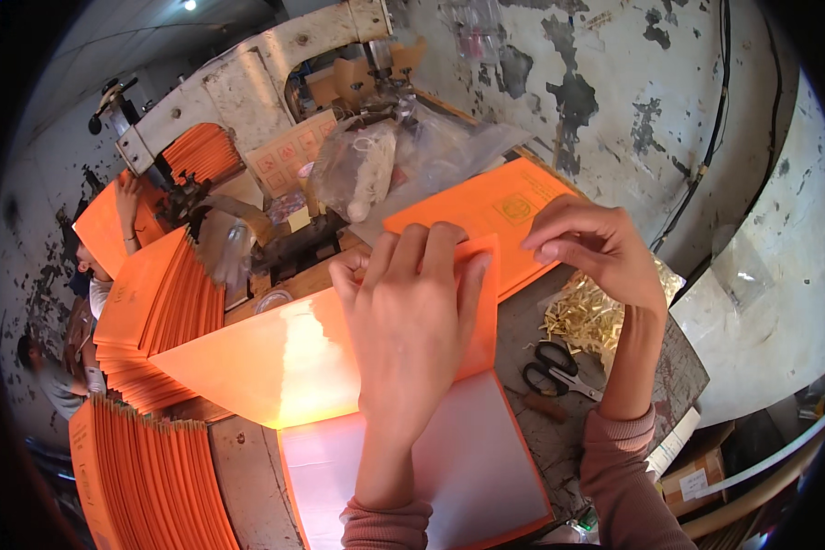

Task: The person adds metal corner protectors to orange plastic folders by hand and using a small wooden tool to press them into place.

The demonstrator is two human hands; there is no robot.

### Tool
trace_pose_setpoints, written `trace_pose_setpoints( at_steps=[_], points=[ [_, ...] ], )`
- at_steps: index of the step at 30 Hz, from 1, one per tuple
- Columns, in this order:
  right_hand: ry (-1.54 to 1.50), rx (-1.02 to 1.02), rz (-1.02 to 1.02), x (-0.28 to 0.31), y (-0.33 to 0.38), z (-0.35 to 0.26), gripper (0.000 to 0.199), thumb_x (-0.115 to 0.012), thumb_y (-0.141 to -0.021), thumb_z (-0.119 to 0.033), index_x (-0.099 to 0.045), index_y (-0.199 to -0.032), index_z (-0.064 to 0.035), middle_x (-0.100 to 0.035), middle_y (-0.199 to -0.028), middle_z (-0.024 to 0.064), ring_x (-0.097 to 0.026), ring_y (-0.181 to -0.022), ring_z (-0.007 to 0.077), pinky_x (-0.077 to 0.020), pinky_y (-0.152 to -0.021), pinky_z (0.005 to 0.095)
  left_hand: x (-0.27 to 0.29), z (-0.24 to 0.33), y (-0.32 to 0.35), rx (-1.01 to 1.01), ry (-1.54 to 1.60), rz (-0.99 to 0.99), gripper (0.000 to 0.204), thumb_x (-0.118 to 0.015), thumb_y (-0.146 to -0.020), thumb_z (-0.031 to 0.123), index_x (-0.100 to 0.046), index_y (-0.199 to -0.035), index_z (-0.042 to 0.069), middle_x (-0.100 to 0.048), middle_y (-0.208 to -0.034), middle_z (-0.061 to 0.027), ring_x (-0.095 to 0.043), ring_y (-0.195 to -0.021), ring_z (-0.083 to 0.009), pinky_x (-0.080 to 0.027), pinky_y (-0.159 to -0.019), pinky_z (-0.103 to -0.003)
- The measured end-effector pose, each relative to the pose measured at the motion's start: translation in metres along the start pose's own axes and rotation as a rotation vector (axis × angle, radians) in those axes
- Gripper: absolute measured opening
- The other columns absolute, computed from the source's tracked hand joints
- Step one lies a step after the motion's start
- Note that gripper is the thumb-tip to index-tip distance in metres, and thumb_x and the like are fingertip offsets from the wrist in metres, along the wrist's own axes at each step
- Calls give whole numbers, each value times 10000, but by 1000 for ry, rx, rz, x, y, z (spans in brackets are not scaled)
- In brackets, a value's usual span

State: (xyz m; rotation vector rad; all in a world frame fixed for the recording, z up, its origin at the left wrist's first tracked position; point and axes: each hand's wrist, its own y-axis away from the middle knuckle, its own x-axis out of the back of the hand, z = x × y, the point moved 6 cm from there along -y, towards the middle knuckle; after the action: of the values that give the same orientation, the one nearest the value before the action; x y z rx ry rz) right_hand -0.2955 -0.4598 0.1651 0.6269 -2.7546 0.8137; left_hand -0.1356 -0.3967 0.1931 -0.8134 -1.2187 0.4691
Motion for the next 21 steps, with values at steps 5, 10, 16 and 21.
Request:
trace_pose_setpoints(
  at_steps=[5, 10, 16, 21],
  points=[
    [-140, -11, 171, 1, 0, -13, 220, -642, -774, 29, -579, -984, 13, -584, -770, 26, -584, -744, 98, -483, -696, 237, -7, 4, -2, -42, 30, 41, 141, -663, -763, 201, -609, -852, 106, -610, -802, 2, -519, -724, -173, -306, -734, -325],
    [0, 52, 229, -1, -3, -11, 184, -652, -763, 20, -601, -939, 6, -616, -813, 30, -585, -748, 92, -482, -708, 228, -6, 5, -3, -39, 41, 11, 129, -661, -765, 198, -614, -843, 106, -605, -769, 0, -512, -669, -174, -307, -744, -323],
    [-10, 152, 252, -13, -8, -15, 132, -657, -754, 5, -624, -881, -2, -637, -834, 30, -592, -745, 94, -485, -712, 233, -5, 5, -3, -10, 68, -6, 116, -624, -801, 197, -620, -856, 95, -597, -731, -35, -512, -635, -183, -300, -789, -322],
    [-1, 167, 250, -15, -9, -13, 117, -659, -753, -2, -625, -864, 6, -642, -797, 40, -596, -751, 96, -482, -718, 237, -5, 4, -3, -9, 120, 32, 121, -605, -820, 191, -624, -876, 86, -619, -763, -53, -539, -694, -190, -288, -830, -316]
  ],
)
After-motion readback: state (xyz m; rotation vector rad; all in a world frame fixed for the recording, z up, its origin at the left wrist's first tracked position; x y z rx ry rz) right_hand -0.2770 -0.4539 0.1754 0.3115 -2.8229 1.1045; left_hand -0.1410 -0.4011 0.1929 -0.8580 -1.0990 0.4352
